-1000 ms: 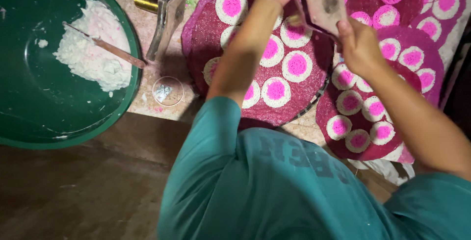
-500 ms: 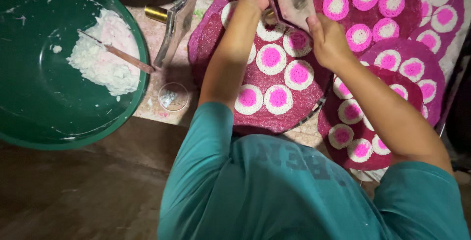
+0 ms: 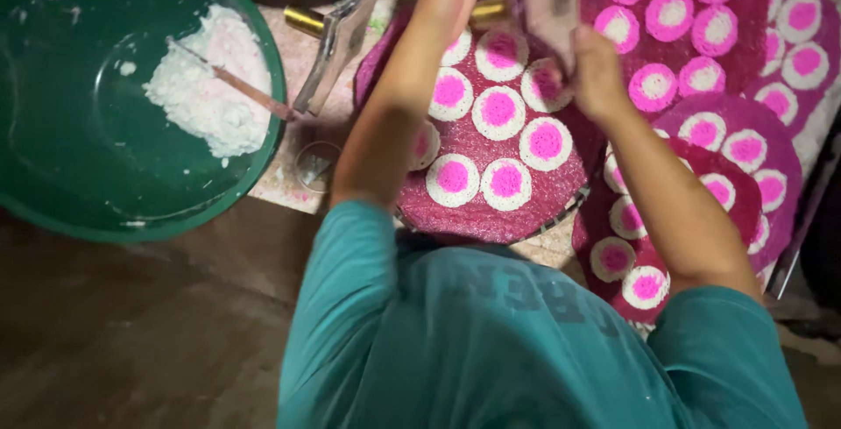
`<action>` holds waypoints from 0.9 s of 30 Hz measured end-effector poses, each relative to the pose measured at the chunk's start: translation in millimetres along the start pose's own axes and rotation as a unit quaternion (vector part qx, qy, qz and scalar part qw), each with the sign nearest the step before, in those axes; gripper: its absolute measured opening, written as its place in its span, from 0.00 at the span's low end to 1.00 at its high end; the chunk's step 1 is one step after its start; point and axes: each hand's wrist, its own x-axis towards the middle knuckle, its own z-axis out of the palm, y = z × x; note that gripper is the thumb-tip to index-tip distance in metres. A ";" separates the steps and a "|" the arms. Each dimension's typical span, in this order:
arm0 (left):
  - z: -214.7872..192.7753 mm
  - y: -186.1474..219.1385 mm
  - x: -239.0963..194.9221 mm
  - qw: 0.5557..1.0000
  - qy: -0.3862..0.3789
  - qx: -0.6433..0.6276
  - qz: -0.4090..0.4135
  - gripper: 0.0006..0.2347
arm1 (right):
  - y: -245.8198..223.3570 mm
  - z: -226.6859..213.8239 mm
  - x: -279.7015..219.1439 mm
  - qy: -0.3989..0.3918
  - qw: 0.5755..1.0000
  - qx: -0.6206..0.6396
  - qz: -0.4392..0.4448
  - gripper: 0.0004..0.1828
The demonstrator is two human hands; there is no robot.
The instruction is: The person scoops white and pink powders into a cylindrical mold, presses them into a flat surface, and removes the mold to form layered circular shapes. The person repeats this process to create multiple decorative circles.
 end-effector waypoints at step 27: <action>25.2 138.5 -368.1 0.768 0.155 0.615 0.087 0.11 | 32.1 20.8 136.3 0.182 0.930 -0.270 -0.171 0.24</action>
